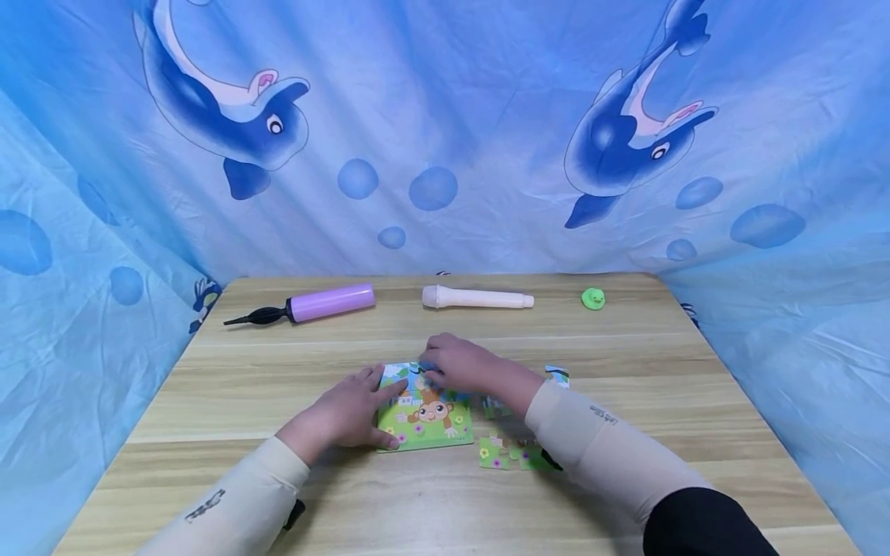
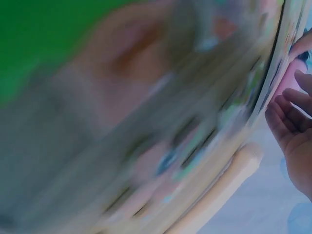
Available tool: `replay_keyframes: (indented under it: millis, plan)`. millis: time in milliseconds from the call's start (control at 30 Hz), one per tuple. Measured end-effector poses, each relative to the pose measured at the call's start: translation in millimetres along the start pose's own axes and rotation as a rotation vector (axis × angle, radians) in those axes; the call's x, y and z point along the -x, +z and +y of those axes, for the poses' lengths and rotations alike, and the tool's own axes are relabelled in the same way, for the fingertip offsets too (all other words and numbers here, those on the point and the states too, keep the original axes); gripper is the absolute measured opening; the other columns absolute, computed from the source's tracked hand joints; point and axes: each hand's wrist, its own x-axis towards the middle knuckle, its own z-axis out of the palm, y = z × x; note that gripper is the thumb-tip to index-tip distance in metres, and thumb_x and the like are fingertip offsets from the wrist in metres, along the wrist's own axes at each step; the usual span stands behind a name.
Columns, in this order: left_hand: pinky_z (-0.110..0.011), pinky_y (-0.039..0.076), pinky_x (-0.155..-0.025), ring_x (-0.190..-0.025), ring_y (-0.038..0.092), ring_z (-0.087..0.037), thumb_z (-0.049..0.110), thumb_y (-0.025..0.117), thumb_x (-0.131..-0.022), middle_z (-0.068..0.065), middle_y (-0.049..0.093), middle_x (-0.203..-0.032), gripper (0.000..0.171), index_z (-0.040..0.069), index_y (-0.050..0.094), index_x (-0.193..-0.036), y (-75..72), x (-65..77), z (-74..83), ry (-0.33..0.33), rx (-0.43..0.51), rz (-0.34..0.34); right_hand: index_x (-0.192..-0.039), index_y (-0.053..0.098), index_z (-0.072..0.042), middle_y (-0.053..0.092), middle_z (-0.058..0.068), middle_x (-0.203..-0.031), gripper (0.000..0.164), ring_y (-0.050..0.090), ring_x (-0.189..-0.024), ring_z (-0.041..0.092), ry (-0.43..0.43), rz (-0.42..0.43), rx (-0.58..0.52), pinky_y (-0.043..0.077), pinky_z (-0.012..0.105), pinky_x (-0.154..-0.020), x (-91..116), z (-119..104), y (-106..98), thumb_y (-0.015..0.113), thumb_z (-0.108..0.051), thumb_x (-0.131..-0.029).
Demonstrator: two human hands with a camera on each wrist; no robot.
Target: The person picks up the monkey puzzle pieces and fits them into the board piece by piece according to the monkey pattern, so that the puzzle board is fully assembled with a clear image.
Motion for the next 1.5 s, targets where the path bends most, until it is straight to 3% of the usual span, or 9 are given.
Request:
replay_keyframes:
  millis: [200,333,633,867,1100,1500]
  plan:
    - [-0.056,0.023,-0.119,-0.147,0.021,-0.044,0.067,0.070,-0.075,-0.023,0.018,-0.161,0.095,0.027,0.034,-0.154,-0.4,0.4,1.5,-0.010,0.006,-0.006,-0.132,0.060,-0.010,0.062,0.004,-0.124,0.039,0.055,-0.118,0.020,0.092,0.053,-0.002,0.048,0.035,-0.104,29,29,-6,0.059,-0.030,-0.099]
    - [-0.057,0.022,-0.119,-0.147,0.020,-0.044,0.066,0.071,-0.075,-0.023,0.018,-0.161,0.095,0.028,0.033,-0.154,-0.4,1.1,1.8,-0.015,0.016,-0.012,-0.133,0.058,-0.006,0.061,0.009,-0.127,0.042,0.055,-0.121,0.025,0.123,0.060,-0.007,0.046,0.039,-0.106,48,48,-12,0.062,-0.026,-0.097]
    - [-0.056,0.023,-0.119,-0.148,0.020,-0.043,0.066,0.071,-0.076,-0.023,0.017,-0.162,0.095,0.027,0.033,-0.154,0.4,0.0,3.1,-0.010,0.021,-0.019,-0.122,0.061,-0.005,0.060,0.007,-0.113,0.036,0.059,-0.105,0.023,0.232,-0.058,-0.037,0.053,0.040,-0.089,100,80,-22,0.067,-0.026,-0.093]
    - [-0.056,0.023,-0.119,-0.148,0.020,-0.043,0.066,0.071,-0.075,-0.023,0.017,-0.162,0.096,0.027,0.033,-0.154,-0.4,-0.5,1.7,-0.017,0.016,-0.015,-0.102,0.062,-0.012,0.055,0.003,-0.097,0.028,0.052,-0.084,0.017,0.376,-0.193,-0.109,0.048,0.035,-0.071,130,97,-22,0.075,-0.031,-0.087]
    - [-0.056,0.023,-0.119,-0.147,0.020,-0.044,0.066,0.071,-0.076,-0.023,0.017,-0.161,0.096,0.027,0.033,-0.154,0.0,-1.1,0.9,-0.014,0.010,-0.010,-0.098,0.061,-0.012,0.054,0.002,-0.095,0.026,0.051,-0.081,0.017,0.427,-0.223,-0.083,0.046,0.036,-0.070,138,103,-17,0.075,-0.032,-0.087]
    - [-0.056,0.023,-0.119,-0.148,0.020,-0.043,0.066,0.071,-0.075,-0.023,0.017,-0.162,0.096,0.027,0.033,-0.154,2.2,-3.1,1.1,-0.014,0.009,-0.009,-0.079,0.053,-0.010,0.042,0.002,-0.075,0.025,0.036,-0.065,0.016,0.323,-0.166,-0.010,0.028,0.030,-0.058,129,94,-16,0.070,-0.026,-0.090]
